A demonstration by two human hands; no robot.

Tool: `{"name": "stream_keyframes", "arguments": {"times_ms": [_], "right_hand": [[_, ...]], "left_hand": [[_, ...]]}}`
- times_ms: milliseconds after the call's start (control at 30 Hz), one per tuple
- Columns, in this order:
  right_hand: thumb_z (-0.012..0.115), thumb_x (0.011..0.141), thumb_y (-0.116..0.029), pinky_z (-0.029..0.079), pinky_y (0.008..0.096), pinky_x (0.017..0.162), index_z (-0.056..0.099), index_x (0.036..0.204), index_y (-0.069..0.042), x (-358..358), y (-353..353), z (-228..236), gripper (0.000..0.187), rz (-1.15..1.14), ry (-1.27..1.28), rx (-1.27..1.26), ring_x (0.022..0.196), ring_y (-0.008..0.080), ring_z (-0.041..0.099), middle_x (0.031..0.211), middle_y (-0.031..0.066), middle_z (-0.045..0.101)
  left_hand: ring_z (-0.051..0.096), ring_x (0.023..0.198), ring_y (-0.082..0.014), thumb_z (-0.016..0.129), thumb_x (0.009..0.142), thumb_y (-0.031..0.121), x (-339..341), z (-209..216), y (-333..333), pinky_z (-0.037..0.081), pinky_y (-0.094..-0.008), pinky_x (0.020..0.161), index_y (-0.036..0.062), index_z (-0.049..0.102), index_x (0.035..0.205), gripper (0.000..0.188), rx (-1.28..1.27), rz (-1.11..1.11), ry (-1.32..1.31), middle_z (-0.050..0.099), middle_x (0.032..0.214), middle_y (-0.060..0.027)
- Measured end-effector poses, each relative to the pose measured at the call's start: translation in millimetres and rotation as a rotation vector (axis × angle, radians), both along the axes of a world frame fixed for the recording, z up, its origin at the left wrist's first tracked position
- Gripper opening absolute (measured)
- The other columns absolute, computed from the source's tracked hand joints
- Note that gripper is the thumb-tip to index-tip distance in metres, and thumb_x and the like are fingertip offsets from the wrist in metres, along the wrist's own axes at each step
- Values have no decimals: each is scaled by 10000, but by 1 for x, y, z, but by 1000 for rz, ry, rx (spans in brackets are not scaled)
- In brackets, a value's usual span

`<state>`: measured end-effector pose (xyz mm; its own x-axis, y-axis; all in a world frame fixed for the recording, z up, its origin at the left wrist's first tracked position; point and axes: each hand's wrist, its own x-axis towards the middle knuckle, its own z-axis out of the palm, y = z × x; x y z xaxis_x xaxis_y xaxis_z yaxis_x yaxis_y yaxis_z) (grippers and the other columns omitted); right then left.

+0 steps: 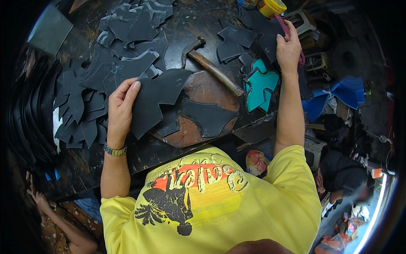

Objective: The person repeatedly picks up black rubber pieces, places them on a curved wooden block, and uses a curved metal tool to press and shape the edges. They inspect each piece, reposition it, and continue shaping until satisfied, then set it aside.

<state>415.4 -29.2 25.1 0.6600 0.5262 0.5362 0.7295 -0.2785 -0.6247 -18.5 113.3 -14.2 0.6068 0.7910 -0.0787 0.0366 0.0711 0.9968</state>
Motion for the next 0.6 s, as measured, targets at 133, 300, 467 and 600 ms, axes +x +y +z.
{"name": "stream_keyframes", "arguments": {"times_ms": [133,300,467,600], "right_hand": [[608,895,-4,403,259,582,606,1372,-77,7,-4,-7,483,49,152,71,613,67,470,712,-18,523],[589,912,25,358,219,562,600,1374,-48,11,-6,-13,469,94,378,158,619,31,451,736,-48,525],[583,947,25,373,196,538,578,1417,-80,7,-2,-9,482,118,478,199,636,16,480,774,-64,541],[564,973,-16,465,250,613,580,1411,-91,-5,8,-9,445,115,-53,99,663,83,576,835,-3,646]], "left_hand": [[585,859,-24,614,1059,228,1,0,0,471,-173,763,-9,706,1166,276,-22,5,-7,681,979,20],[589,868,-21,615,1057,217,1,0,-1,475,-173,768,-13,704,1169,271,-36,0,-17,686,993,18],[595,852,-19,617,1056,205,2,1,-1,479,-168,751,-13,701,1172,261,-57,16,-10,690,980,20],[595,833,-14,621,1055,206,2,1,-3,479,-163,730,-10,699,1170,258,-51,3,-28,691,965,21]]}}
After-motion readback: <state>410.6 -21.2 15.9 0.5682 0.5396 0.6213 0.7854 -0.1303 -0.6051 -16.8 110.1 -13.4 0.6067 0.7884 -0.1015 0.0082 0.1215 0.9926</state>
